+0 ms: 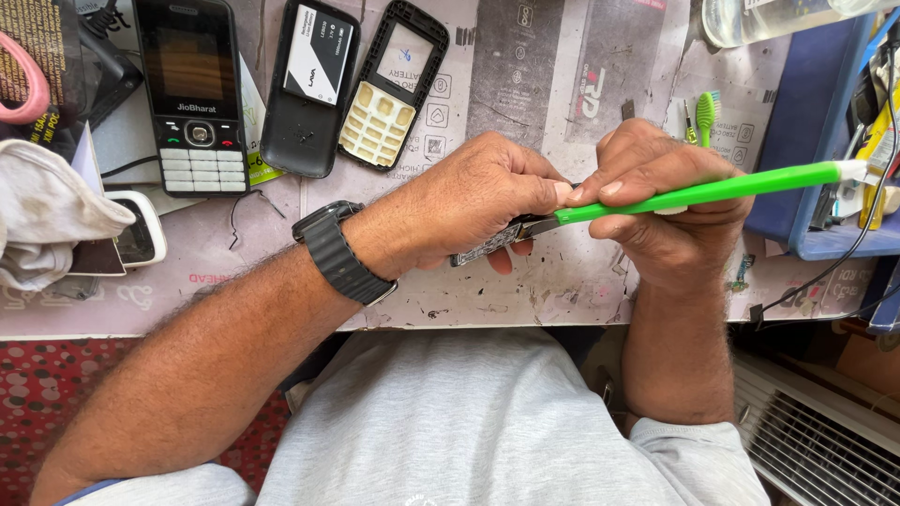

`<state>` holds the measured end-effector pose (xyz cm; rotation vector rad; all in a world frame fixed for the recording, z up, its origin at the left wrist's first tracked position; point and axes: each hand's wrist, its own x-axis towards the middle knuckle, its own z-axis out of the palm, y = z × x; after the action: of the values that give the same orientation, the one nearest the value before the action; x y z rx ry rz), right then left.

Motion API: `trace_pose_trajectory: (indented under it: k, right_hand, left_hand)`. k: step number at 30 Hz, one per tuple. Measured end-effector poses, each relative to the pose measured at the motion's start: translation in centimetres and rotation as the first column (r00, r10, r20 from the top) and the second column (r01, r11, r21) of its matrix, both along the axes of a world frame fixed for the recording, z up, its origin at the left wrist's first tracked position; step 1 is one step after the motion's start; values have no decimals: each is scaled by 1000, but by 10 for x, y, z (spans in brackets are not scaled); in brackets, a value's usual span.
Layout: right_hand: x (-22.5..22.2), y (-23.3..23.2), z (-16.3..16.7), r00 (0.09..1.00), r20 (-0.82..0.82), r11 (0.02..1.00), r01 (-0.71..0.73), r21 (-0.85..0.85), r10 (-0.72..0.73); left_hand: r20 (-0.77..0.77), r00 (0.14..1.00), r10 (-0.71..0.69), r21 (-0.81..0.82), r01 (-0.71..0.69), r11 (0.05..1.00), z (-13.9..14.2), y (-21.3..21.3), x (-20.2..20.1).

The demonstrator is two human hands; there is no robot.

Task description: The person uses a screwdriver and a utility knife to pry open a black mobile phone, separating the front casing from the internal components. The person then removes the motherboard assembly from the casing and places the parts on the workbench.

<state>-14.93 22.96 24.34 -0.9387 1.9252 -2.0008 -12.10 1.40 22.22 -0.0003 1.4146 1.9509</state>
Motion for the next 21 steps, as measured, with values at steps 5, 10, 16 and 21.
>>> trace_pose_trajectory:
  k: [5,10,16,21]
  right_hand:
    - [2,-1,-1,1000,23,999,11,-34,-10]
    - [8,-4,1,998,40,998,40,-46,-38]
    - [11,-4,-1,997,48,997,61,-49,-59]
    - [13,-2,-5,993,96,995,69,-70,-63]
  left_hand:
    - [-38,999,1,-4,-1,1000,-1,1,-1]
    - [-16,999,40,25,-40,999,-2,4,4]
    - [6,999,37,30,-37,999,-3,3,5]
    - [4,1000,13,-20,-13,1000,-1,2,5]
